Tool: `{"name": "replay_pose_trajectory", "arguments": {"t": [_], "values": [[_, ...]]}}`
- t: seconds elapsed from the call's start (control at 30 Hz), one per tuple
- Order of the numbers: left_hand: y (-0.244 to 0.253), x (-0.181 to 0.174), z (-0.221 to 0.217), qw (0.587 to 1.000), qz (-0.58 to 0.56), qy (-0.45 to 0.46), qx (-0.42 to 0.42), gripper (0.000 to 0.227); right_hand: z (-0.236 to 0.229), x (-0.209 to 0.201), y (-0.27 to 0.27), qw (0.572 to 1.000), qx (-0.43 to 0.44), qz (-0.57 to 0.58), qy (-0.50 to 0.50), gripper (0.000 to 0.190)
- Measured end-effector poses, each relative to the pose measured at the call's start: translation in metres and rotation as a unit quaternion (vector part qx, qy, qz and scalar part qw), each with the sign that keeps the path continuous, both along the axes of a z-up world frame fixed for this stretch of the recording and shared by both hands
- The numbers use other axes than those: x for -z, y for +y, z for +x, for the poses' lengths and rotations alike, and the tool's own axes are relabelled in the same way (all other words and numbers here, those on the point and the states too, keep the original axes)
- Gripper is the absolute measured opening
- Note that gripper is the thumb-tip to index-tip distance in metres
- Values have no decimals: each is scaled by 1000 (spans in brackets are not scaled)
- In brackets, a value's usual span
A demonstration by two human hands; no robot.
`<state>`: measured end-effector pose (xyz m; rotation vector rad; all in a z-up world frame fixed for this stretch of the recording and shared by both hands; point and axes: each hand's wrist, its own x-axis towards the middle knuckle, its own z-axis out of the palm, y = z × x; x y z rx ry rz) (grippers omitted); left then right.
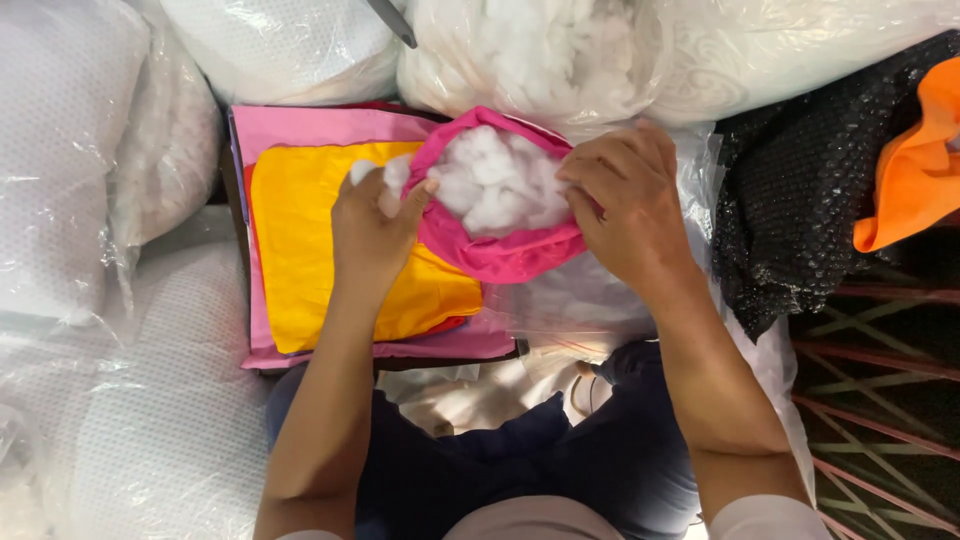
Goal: Stuffing a small pink pillowcase with white fiberfill stuffing material.
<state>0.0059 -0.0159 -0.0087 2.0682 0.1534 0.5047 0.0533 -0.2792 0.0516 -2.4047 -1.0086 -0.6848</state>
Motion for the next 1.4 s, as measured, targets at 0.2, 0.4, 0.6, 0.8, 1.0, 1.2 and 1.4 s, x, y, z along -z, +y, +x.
{"name": "replay_pose_trajectory", "arguments": {"t": [0.2,0.4,0.6,0.8,1.0,1.2,1.4], "values": [[-4,-9,-4,993,-115,26,-4,24,-11,-14,-3,978,124,-77,148,7],[-3,-8,-4,982,-181,61,3,23,-1,7,-20,988,104,-3,111,14],[-3,-3,-4,981,-186,47,3,23,-15,0,-18,996,-76,-6,-45,30],[11,-9,-4,979,-197,51,16,21,-5,32,-24,990,-41,-92,-99,46],[6,-2,-3,947,-309,61,65,13,-4,44,-29,990,-60,-77,-98,15],[6,-4,0,875,-477,72,50,23,-11,22,-19,991,-53,-59,-104,14],[2,-11,0,840,-534,80,50,20,-10,29,-19,993,-19,-60,-102,37]]}}
